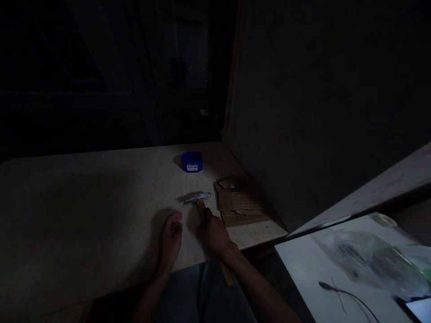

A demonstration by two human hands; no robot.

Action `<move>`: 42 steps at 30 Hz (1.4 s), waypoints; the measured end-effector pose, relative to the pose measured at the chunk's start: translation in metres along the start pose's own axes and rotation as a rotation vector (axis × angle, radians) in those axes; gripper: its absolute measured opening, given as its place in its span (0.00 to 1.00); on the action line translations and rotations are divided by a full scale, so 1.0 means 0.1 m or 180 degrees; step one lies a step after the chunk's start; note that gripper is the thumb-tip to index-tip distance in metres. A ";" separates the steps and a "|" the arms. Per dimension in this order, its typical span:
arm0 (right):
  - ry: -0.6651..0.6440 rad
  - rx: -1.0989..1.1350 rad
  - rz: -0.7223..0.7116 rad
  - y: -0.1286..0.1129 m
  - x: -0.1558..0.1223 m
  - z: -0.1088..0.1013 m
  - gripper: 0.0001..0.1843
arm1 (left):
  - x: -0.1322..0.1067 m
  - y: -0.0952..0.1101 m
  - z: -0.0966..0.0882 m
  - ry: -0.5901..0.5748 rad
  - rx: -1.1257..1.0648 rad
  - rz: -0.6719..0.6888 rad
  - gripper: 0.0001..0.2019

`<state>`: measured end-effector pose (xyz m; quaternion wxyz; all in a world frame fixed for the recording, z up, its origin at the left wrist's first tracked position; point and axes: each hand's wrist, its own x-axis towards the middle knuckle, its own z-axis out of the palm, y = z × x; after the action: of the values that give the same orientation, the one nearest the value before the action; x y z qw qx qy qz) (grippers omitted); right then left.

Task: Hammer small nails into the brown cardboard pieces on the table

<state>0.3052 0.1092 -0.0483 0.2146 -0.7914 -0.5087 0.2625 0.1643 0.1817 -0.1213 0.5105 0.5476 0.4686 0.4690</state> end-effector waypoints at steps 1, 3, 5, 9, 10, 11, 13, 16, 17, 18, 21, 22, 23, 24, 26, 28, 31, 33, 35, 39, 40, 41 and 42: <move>0.0043 -0.0072 0.0046 -0.04 0.05 0.02 0.24 | -0.02 0.00 -0.01 -0.0077 0.0104 0.0001 0.19; 0.0099 -0.0158 0.0116 -0.10 0.12 0.05 0.23 | -0.04 0.00 -0.01 -0.0269 0.0318 0.0034 0.18; 0.0112 -0.0206 0.0154 -0.14 0.16 0.06 0.22 | -0.06 -0.01 0.01 -0.0422 0.0480 0.0093 0.18; 0.0140 -0.0248 0.0258 -0.17 0.22 0.06 0.23 | -0.11 -0.08 0.08 -0.0620 0.0572 0.0246 0.22; 0.0135 -0.0229 0.0276 -0.17 0.24 0.06 0.23 | -0.12 -0.10 0.10 -0.0638 0.0561 0.0253 0.24; 0.0129 -0.0201 0.0291 -0.16 0.25 0.06 0.24 | -0.12 -0.11 0.11 -0.0643 0.0556 0.0227 0.24; 0.0118 -0.0145 0.0322 -0.16 0.26 0.06 0.26 | -0.14 -0.13 0.13 -0.0602 0.0585 0.0141 0.25; 0.0125 -0.0178 0.0396 -0.17 0.26 0.06 0.26 | -0.18 -0.12 0.15 -0.0607 0.0666 0.0072 0.24; 0.0127 -0.0211 0.0411 -0.18 0.26 0.06 0.26 | -0.20 -0.11 0.15 -0.0625 0.0672 0.0069 0.24; 0.0123 -0.0243 0.0423 -0.18 0.25 0.06 0.25 | -0.21 -0.10 0.15 -0.0638 0.0664 0.0067 0.24; 0.0128 -0.0283 0.0479 -0.19 0.26 0.07 0.23 | -0.26 -0.07 0.17 -0.0661 0.0615 0.0039 0.24; 0.0131 -0.0275 0.0511 -0.18 0.26 0.07 0.23 | -0.28 -0.06 0.17 -0.0666 0.0602 0.0021 0.24; 0.0133 -0.0271 0.0546 -0.18 0.27 0.08 0.24 | -0.30 -0.05 0.18 -0.0683 0.0598 -0.0013 0.24; 0.0134 -0.0274 0.0573 -0.17 0.28 0.08 0.24 | -0.32 -0.04 0.18 -0.0707 0.0598 -0.0055 0.24; 0.0138 -0.0304 0.0595 -0.15 0.29 0.08 0.25 | -0.36 -0.02 0.20 -0.0758 0.0592 -0.0139 0.25; 0.0140 -0.0362 0.0590 -0.14 0.30 0.07 0.23 | -0.42 0.01 0.21 -0.0771 0.0547 -0.0218 0.26; 0.0194 -0.0512 0.0590 -0.12 0.30 0.07 0.20 | -0.51 0.11 0.24 -0.0735 0.0352 -0.0430 0.28; 0.0263 -0.0665 0.0597 -0.11 0.30 0.06 0.19 | -0.59 0.19 0.27 -0.0791 0.0123 -0.0714 0.32; 0.0309 -0.0827 0.0543 -0.10 0.30 0.04 0.19 | -0.67 0.25 0.29 -0.0889 -0.0187 -0.1065 0.36; 0.0248 -0.1002 0.0417 -0.10 0.29 -0.02 0.20 | -0.83 0.24 0.33 -0.0889 -0.0641 -0.1590 0.39; 0.0211 -0.1004 0.0399 -0.10 0.28 -0.04 0.20 | -0.86 0.21 0.34 -0.0867 -0.0680 -0.1605 0.39; 0.0185 -0.0997 0.0388 -0.09 0.28 -0.05 0.20 | -0.89 0.17 0.35 -0.0860 -0.0699 -0.1585 0.38; 0.0172 -0.0981 0.0385 -0.08 0.28 -0.06 0.20 | -0.90 0.14 0.36 -0.0879 -0.0715 -0.1542 0.38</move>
<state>0.3130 0.1371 -0.0444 0.0880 -0.8508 -0.4884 0.1725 0.1896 0.0871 -0.1117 0.7238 0.4185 0.4570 0.3035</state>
